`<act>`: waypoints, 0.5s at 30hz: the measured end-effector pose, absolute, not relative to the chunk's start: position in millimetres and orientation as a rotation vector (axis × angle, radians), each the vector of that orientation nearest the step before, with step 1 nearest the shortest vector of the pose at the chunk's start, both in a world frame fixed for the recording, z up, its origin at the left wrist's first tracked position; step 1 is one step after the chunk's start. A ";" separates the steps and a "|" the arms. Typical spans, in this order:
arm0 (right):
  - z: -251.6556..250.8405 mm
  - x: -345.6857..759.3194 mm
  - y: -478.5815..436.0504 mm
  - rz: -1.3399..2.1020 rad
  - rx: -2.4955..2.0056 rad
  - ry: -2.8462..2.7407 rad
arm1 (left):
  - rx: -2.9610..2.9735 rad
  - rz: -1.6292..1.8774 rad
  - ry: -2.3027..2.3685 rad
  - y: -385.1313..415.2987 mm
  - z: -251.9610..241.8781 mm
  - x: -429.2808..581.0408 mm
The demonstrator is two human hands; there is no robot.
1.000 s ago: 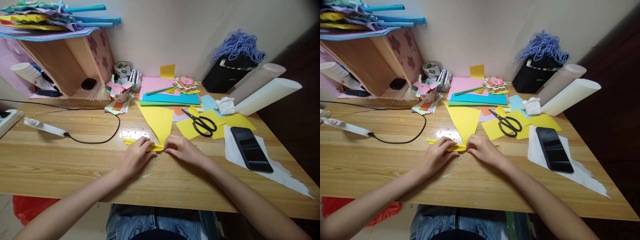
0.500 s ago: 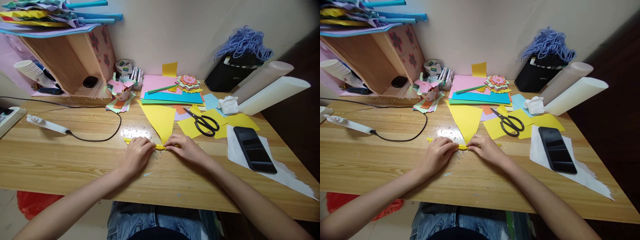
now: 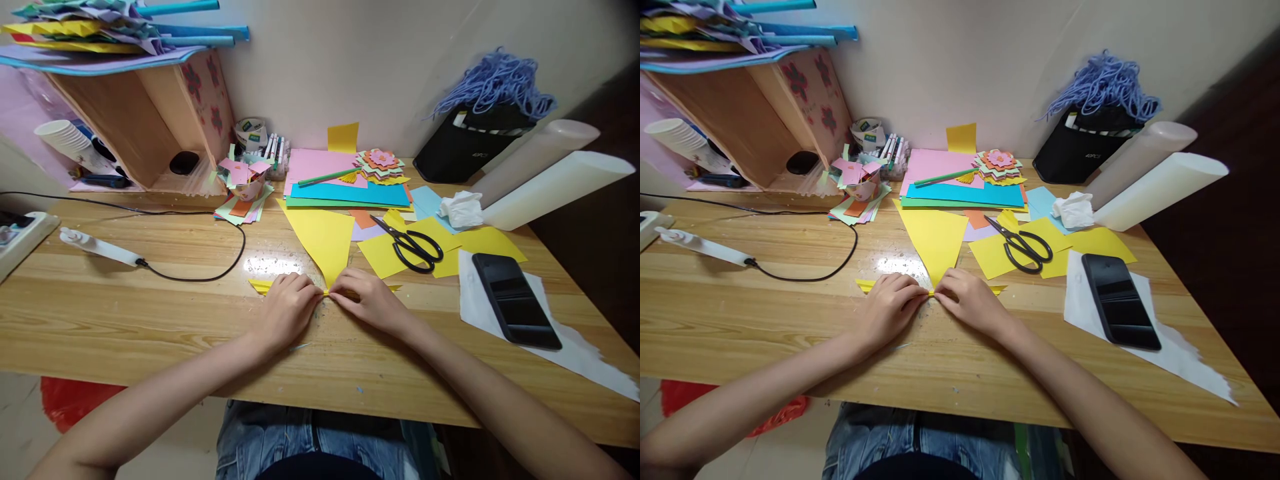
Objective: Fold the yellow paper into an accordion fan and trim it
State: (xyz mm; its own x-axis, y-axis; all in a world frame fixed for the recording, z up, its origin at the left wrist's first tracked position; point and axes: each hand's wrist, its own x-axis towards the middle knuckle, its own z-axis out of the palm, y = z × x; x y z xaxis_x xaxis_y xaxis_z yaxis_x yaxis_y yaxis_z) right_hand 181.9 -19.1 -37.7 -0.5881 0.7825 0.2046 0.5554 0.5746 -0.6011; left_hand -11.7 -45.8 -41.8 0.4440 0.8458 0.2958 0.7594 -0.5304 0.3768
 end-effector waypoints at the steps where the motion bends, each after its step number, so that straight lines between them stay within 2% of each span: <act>1: -37.1 183.1 -18.6 0.692 -1.071 -2.358 | 2.518 0.677 1.408 -45.3 -42.8 -11.5; 8: -26.1 191.6 -15.4 0.852 -1.108 -2.197 | 2.541 0.623 1.413 -42.9 -40.6 -10.9; 15: -40.4 178.5 -21.7 0.633 -1.053 -2.370 | 2.791 0.611 1.363 -40.9 -44.4 -10.1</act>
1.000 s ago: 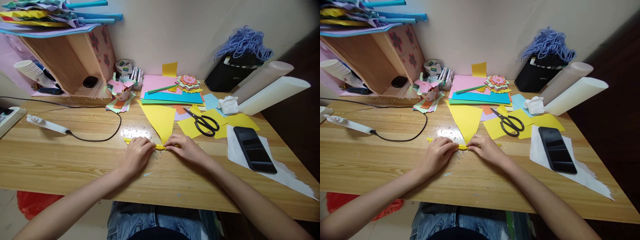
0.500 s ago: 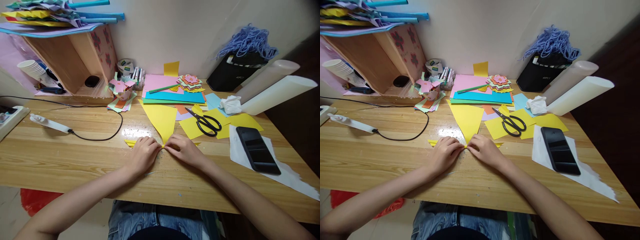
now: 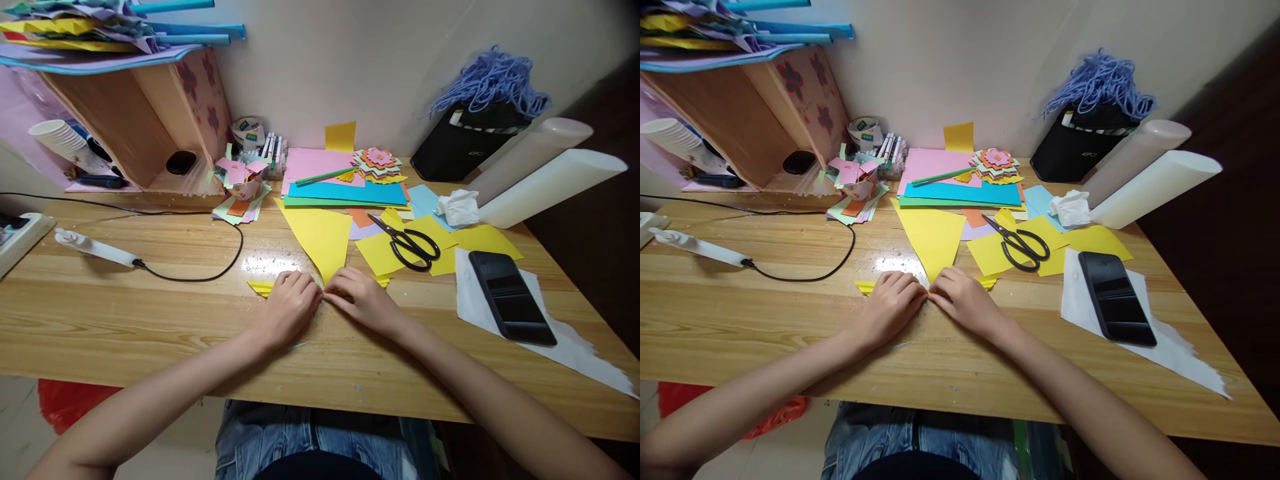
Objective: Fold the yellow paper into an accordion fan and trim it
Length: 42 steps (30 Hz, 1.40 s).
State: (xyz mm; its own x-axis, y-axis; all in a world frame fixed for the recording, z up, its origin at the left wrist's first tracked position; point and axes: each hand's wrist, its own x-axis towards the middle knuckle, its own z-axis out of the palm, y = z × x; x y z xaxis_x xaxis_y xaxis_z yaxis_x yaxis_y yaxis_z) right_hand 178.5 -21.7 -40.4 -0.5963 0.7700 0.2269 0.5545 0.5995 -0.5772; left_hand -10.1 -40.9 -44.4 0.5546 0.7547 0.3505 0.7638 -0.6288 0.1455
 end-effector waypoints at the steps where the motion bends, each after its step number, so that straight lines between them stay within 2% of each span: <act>1: -42.6 176.9 -22.2 0.603 -1.051 -2.377 | -2.735 -0.584 -1.322 -41.8 -45.3 -10.9; 13: -45.4 172.3 -24.5 0.610 -1.025 -2.345 | -2.660 -0.619 -1.466 -53.1 -48.6 -19.8; 24: -33.3 169.8 -11.8 0.327 -0.995 -2.377 | -2.504 -0.441 -1.166 -34.8 -35.1 -28.9; 32: -44.7 166.4 -4.0 0.447 -1.007 -2.375 | -2.561 -0.341 -1.174 -28.5 -41.2 -34.4; 42: 31.8 173.9 -57.8 -0.066 -0.858 -2.433 | -2.424 -0.781 -0.825 -71.5 16.0 -49.6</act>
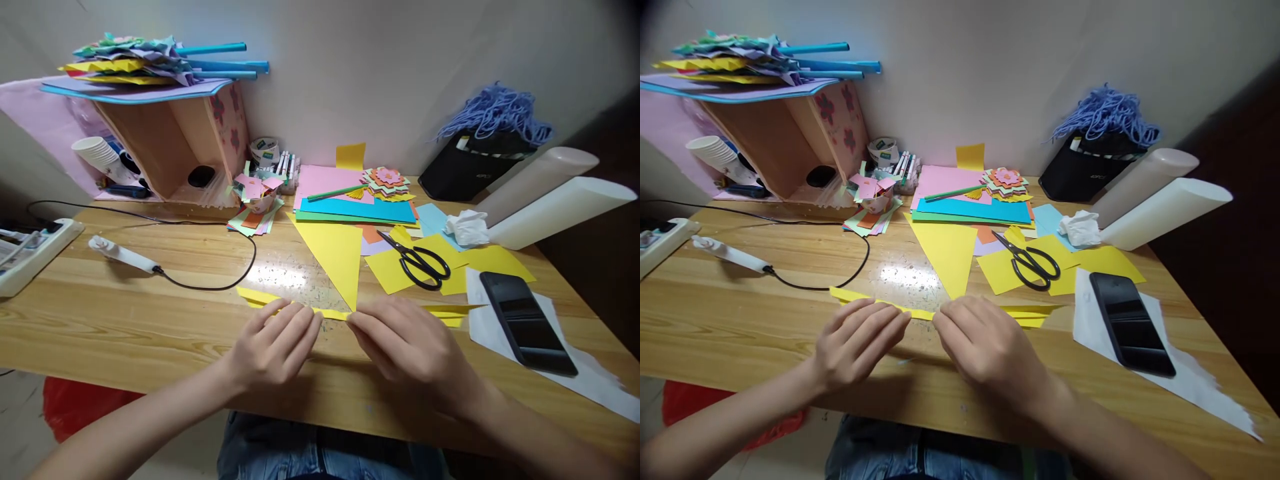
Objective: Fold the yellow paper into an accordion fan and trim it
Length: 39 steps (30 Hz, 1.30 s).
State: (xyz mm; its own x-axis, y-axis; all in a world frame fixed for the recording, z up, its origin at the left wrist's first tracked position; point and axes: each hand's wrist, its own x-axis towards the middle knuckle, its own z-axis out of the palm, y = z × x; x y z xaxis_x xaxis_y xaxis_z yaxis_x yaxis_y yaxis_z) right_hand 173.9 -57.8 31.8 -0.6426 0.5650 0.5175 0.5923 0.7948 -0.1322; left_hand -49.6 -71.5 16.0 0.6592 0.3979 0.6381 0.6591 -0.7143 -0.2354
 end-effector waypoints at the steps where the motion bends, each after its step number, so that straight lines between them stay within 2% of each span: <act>1: 34.5 174.9 -55.0 -0.093 -0.844 -2.429 | -2.401 -0.779 -0.804 -68.6 18.9 -50.3; 5: 10.5 172.5 -18.1 -0.084 -0.889 -2.425 | -2.334 -0.731 -0.822 -36.8 4.6 -45.6; 10: -44.0 164.8 20.1 0.130 -0.930 -2.432 | -2.480 -0.384 -1.090 -8.2 -33.2 -36.2; 13: -55.2 164.2 21.7 0.267 -0.928 -2.440 | -2.519 -0.337 -1.134 -9.5 -44.4 -36.2; 21: -55.3 166.2 23.9 0.539 -0.925 -2.328 | -2.582 -0.447 -1.388 -11.8 -48.6 -44.1; 28: -58.2 166.0 24.2 0.550 -0.932 -2.320 | -2.608 -0.476 -1.515 -15.6 -43.4 -68.6; 32: -58.9 166.7 23.3 0.528 -0.921 -2.324 | -2.607 -0.605 -1.590 -19.2 -45.0 -83.9; 39: -60.3 166.7 22.1 0.438 -0.905 -2.342 | -2.650 -0.869 -1.989 -19.0 -39.8 -98.0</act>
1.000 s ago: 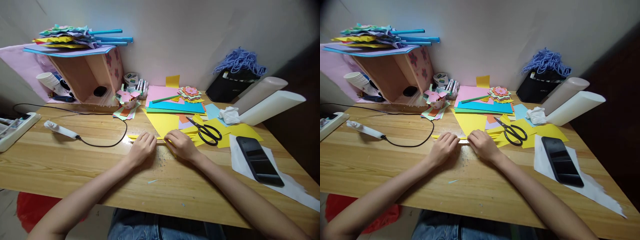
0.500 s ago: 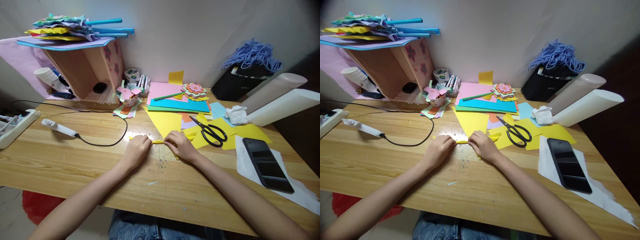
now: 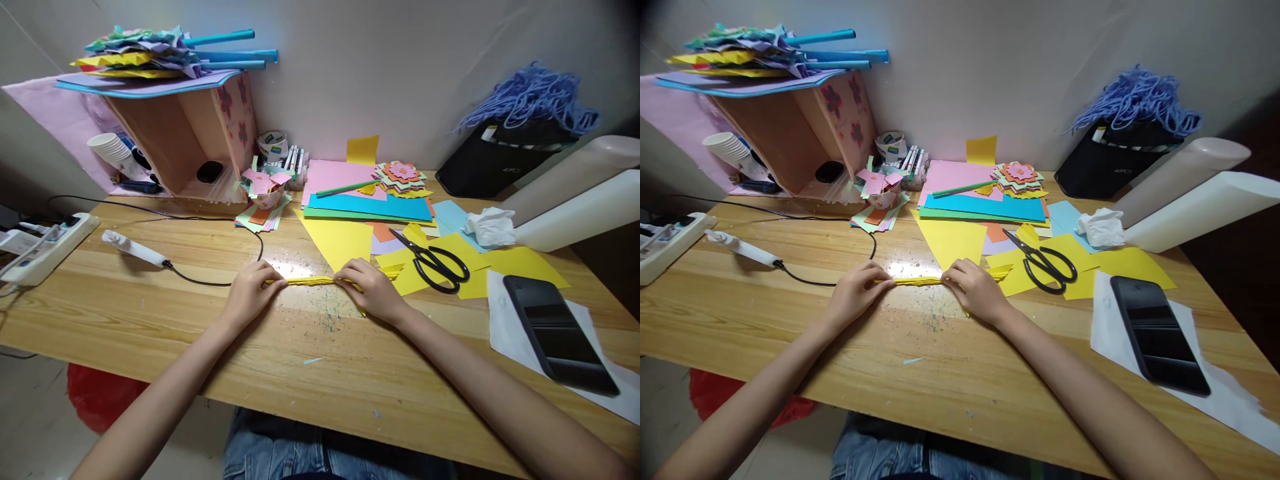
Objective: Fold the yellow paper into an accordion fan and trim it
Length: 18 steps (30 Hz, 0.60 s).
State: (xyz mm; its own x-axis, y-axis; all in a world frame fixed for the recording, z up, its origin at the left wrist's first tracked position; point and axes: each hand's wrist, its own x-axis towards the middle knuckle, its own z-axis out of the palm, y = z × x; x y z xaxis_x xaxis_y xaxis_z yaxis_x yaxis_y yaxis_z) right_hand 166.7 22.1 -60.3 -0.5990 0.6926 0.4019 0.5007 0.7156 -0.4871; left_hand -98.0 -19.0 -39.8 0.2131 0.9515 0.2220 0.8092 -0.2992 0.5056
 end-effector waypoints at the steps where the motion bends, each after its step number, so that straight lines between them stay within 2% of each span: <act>1: -60.1 166.6 22.1 0.432 -0.905 -2.344 | 2.168 0.735 1.653 -18.2 -39.2 -99.0; 9: -57.5 164.6 21.5 0.435 -0.928 -2.352 | 2.075 0.775 1.630 -12.8 -38.8 -102.3; 18: -56.5 164.3 20.2 0.421 -0.930 -2.354 | 2.052 0.635 1.642 -7.4 -37.7 -121.2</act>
